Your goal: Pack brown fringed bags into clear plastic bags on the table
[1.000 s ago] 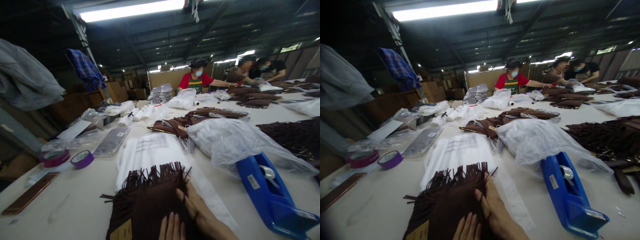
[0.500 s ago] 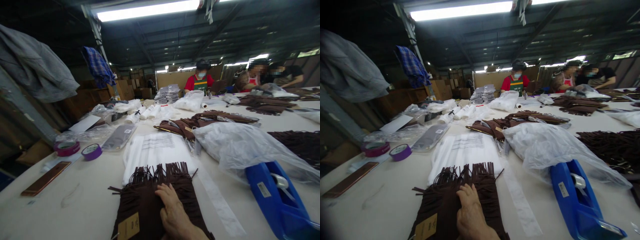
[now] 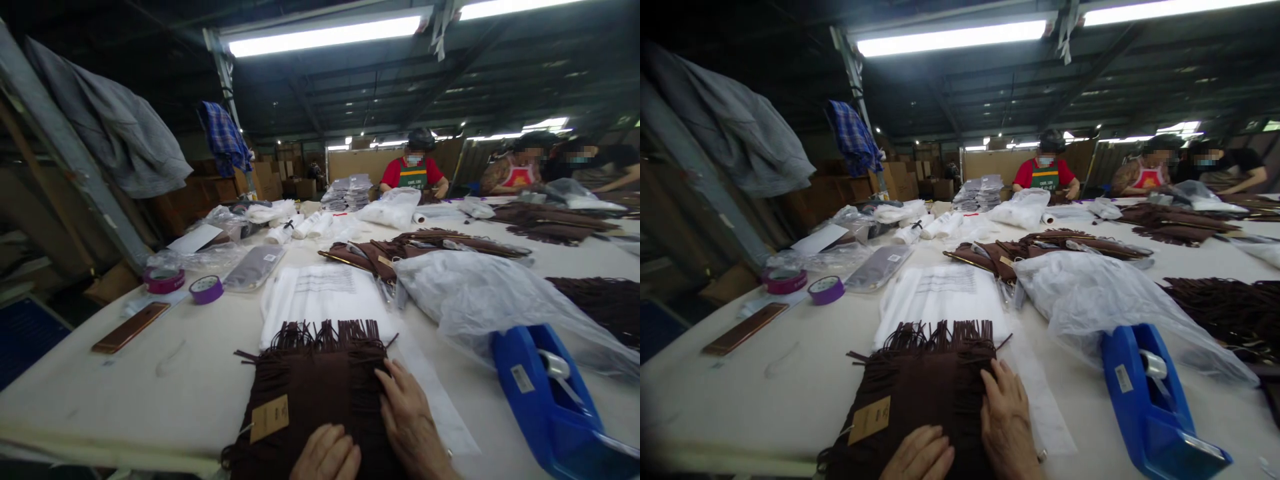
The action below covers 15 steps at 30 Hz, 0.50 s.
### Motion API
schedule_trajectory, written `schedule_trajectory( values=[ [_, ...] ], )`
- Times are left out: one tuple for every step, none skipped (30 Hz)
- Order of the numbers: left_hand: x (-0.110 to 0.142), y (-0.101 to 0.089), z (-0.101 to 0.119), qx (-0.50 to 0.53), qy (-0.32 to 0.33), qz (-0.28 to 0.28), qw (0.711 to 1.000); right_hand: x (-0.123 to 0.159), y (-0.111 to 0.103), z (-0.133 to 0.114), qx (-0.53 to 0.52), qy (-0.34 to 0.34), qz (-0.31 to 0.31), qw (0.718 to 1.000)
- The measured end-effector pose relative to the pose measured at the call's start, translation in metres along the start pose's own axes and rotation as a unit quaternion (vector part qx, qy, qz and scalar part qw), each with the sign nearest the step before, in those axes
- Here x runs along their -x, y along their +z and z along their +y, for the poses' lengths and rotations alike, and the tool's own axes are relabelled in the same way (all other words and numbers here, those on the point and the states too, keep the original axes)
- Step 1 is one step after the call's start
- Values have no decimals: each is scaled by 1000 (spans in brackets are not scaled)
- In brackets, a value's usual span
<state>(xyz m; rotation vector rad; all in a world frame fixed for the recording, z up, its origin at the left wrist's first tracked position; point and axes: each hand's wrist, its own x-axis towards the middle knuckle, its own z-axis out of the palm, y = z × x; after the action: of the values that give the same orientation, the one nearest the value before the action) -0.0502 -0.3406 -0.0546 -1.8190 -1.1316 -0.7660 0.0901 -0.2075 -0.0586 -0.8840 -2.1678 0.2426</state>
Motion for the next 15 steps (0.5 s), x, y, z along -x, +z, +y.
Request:
schedule_trajectory(
  values=[
    [-5, -4, -3, -5, 4, 5, 1000, 3, 4, -5, 9, -41, -33, 999],
    [-10, -9, -6, -4, 9, 3, 1000, 4, 7, -12, 0, -92, -73, 993],
    [-13, -14, -11, -1, 12, -5, 1000, 3, 7, -20, -23, -149, -110, 983],
    [-14, -20, -17, 1, 9, -19, 1000, 2, 4, -27, -59, -202, -134, 968],
    [-13, -27, -25, 2, -8, -41, 999, 0, 0, -32, -102, -240, -145, 954],
    [-10, -35, -35, 1, -42, -64, 997, -2, -7, -34, -147, -246, -138, 948],
    [-6, -43, -46, 0, -107, -85, 991, -5, -14, -33, -191, -212, -116, 951],
    [1, -51, -59, 1, -201, -99, 975, -8, -22, -27, -229, -140, -84, 960],
    [7, -58, -73, 8, -318, -108, 942, -11, -30, -17, -256, -37, -56, 964],
    [13, -65, -86, 26, -447, -115, 886, -15, -36, -4, -277, 83, -40, 957],
    [18, -70, -99, 56, -574, -116, 809, -20, -41, 10, -287, 197, -37, 936],
    [21, -75, -111, 100, -681, -110, 717, -25, -43, 24, -300, 300, -55, 904],
    [22, -77, -120, 158, -761, -98, 621, -30, -42, 36, -335, 374, -76, 862],
    [22, -79, -128, 225, -811, -85, 534, -36, -40, 45, -378, 434, -86, 813],
    [19, -79, -135, 294, -835, -73, 459, -42, -37, 50, -422, 478, -105, 763]
  ],
)
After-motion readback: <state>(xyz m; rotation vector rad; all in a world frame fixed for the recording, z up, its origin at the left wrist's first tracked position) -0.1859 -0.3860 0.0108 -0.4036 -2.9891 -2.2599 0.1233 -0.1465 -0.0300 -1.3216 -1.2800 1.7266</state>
